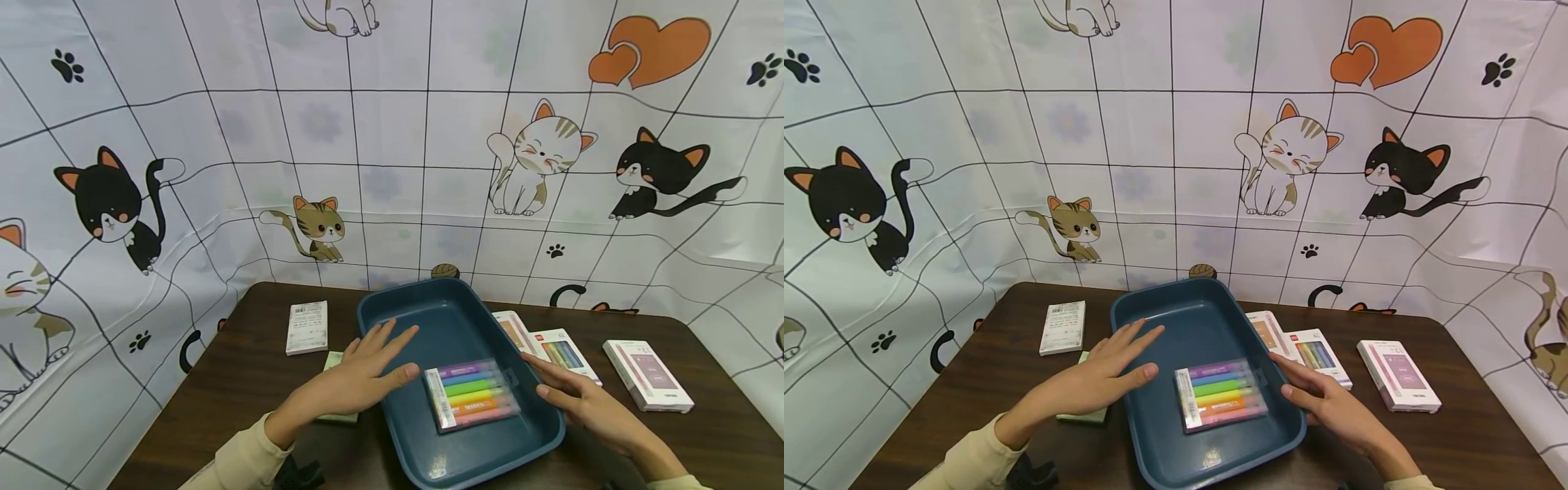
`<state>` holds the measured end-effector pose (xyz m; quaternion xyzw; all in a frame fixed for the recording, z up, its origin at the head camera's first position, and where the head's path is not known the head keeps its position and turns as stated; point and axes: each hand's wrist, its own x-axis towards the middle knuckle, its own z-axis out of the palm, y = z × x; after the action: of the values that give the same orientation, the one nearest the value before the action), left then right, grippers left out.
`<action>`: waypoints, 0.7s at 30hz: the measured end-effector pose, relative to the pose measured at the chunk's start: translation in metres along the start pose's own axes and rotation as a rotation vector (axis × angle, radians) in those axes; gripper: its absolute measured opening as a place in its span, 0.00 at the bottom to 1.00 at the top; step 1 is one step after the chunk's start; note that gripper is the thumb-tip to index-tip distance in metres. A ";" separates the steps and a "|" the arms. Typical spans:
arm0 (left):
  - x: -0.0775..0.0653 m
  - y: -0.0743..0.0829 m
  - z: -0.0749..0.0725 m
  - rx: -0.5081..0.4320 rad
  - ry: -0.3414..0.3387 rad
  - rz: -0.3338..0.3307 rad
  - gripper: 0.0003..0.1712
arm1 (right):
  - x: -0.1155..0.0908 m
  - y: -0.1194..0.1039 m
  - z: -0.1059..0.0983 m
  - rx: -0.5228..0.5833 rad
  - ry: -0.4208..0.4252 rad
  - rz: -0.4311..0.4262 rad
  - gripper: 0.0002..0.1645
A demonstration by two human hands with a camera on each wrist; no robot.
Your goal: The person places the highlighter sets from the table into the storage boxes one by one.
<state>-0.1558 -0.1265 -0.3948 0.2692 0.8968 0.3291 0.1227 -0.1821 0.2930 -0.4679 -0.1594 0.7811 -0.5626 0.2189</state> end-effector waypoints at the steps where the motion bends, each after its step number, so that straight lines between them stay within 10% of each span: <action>1: 0.000 -0.001 0.000 0.001 0.001 -0.003 0.39 | 0.000 0.000 0.000 0.000 0.000 -0.004 0.36; 21: 0.005 -0.023 -0.003 0.078 0.111 -0.023 0.38 | -0.002 0.004 0.001 -0.024 0.029 -0.046 0.34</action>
<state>-0.1703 -0.1398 -0.4074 0.2448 0.9174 0.3067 0.0661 -0.1800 0.2946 -0.4718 -0.1716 0.7870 -0.5605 0.1925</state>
